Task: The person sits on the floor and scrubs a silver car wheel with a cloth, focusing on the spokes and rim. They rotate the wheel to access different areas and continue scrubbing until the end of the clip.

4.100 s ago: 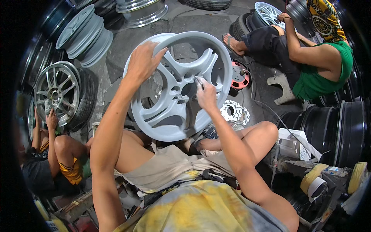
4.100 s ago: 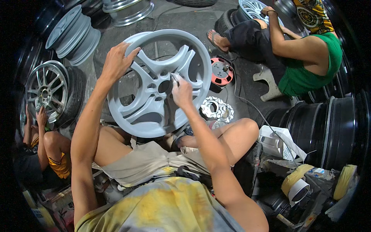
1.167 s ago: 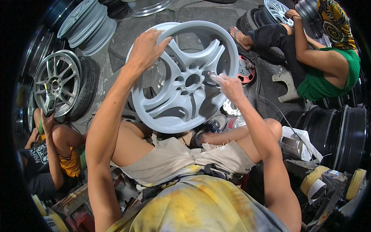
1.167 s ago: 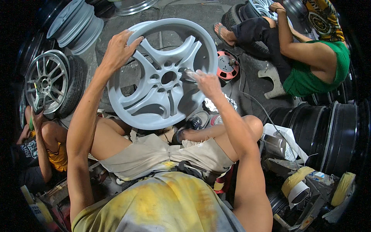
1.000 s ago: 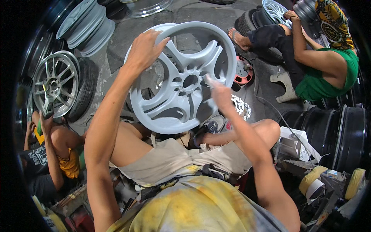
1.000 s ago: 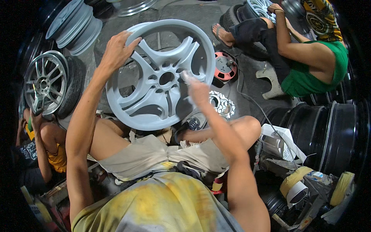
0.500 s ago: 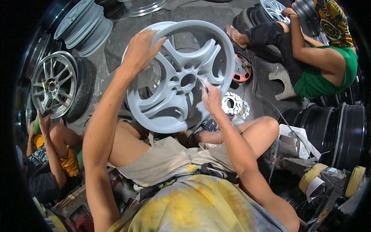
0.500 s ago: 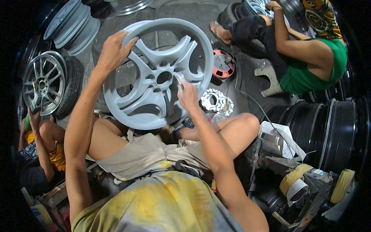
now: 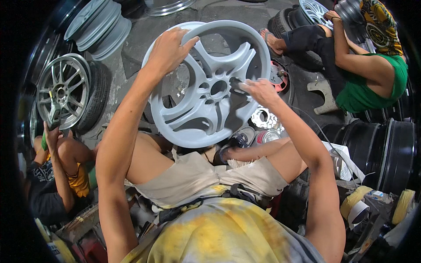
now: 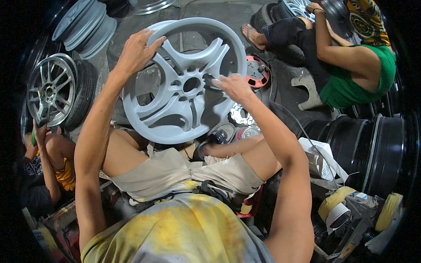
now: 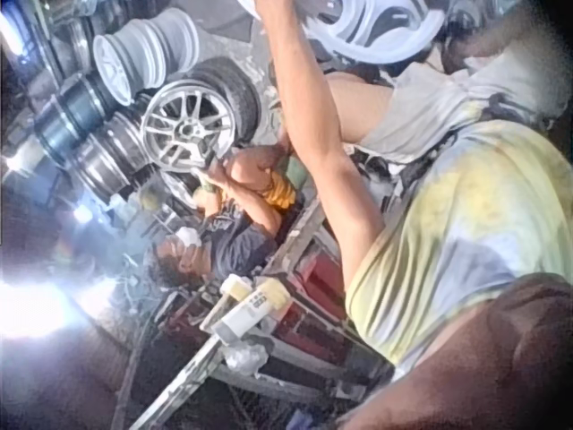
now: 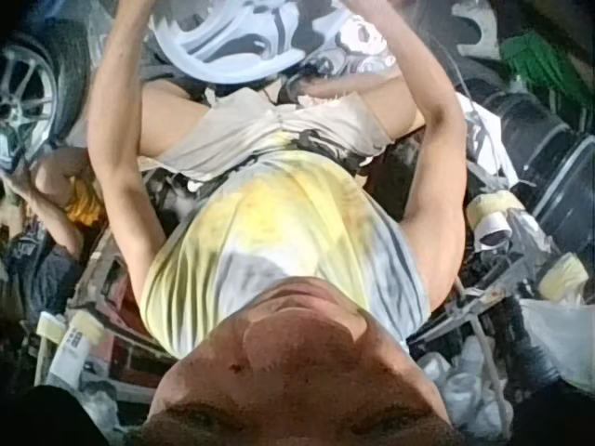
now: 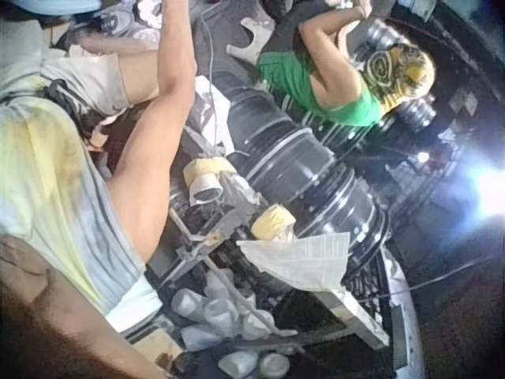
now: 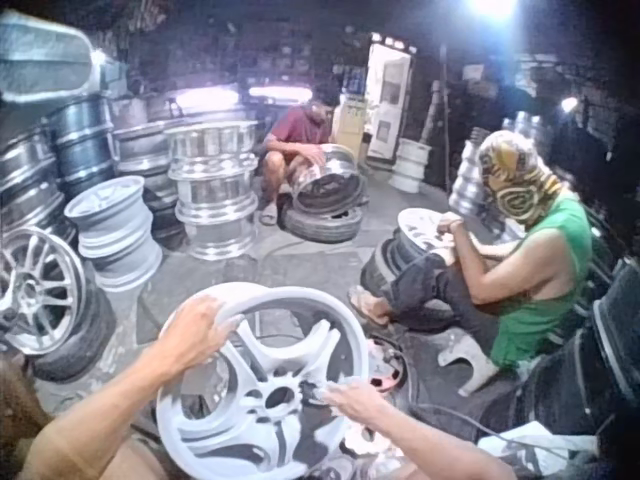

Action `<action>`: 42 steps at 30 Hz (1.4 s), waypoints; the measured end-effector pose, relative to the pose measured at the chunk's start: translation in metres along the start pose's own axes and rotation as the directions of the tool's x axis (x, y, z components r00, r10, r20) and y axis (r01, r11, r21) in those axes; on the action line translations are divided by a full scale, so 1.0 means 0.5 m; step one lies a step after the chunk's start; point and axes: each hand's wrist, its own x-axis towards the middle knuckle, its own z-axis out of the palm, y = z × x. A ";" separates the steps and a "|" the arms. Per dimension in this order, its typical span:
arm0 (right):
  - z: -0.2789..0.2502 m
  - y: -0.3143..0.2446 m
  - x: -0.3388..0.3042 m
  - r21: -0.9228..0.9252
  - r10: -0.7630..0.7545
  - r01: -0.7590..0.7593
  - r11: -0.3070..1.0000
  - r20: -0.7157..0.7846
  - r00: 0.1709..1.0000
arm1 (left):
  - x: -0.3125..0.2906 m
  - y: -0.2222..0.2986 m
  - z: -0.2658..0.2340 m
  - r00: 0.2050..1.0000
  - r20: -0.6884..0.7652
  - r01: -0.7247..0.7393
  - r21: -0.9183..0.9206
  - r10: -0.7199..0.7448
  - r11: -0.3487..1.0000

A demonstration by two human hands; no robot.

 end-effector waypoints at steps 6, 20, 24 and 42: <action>0.089 -0.136 -0.047 0.321 0.360 -0.313 0.894 -0.096 0.928 | 0.019 0.019 -0.017 0.954 0.228 0.266 -0.349 -0.193 0.899; 0.021 -0.233 -0.016 0.448 0.428 -0.422 0.789 0.093 0.899 | 0.008 0.000 -0.019 0.948 0.266 0.262 -0.328 -0.177 0.908; -0.013 -0.225 -0.057 0.417 0.354 -0.341 0.842 0.048 0.934 | -0.001 0.011 -0.024 0.977 0.180 0.171 -0.327 -0.116 0.930; 0.066 -0.251 0.029 0.949 0.660 -0.309 0.062 0.193 0.726 | 0.010 0.007 -0.018 0.967 0.202 0.210 -0.287 -0.155 0.935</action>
